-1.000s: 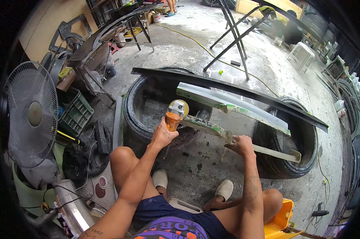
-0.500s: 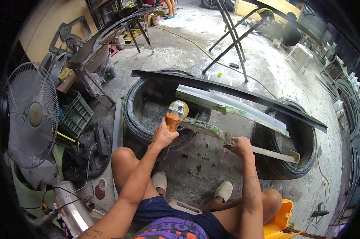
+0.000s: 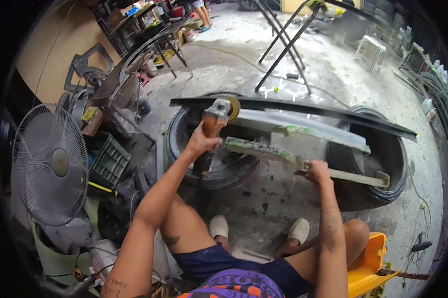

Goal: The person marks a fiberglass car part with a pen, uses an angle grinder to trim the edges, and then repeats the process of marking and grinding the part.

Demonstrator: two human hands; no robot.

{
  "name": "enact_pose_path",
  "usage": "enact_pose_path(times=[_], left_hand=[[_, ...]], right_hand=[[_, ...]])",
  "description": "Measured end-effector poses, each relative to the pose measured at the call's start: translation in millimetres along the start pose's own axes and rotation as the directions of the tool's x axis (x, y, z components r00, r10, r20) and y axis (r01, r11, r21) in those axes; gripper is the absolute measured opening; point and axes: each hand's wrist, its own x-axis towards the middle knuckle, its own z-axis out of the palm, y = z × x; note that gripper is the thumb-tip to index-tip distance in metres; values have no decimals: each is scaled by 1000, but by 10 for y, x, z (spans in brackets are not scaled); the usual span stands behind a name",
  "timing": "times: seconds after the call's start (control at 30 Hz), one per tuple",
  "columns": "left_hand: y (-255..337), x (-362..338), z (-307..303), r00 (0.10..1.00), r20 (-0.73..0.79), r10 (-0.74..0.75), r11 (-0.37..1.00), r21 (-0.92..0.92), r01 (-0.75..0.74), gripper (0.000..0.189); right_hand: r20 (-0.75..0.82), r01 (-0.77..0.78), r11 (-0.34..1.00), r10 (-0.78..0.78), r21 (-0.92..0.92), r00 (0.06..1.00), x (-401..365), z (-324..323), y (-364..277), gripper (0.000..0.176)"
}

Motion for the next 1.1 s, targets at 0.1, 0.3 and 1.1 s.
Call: enact_pose_path(times=[0.1,0.3,1.1], left_hand=[[-225,144,29,994,-66,82,989,-115,-89,54],[-200,261,78,996,-92,-20,988,-154,6,55],[-260,26,358,988,155,23,813,571,-108,66]], right_hand=[[55,-32,999,33,-18,998,1,-67,-97,60],[-21,-11,999,9,-49,1000,-31,-17,-112,61],[-52,0,1000,0,14,999,21,106,16,61]])
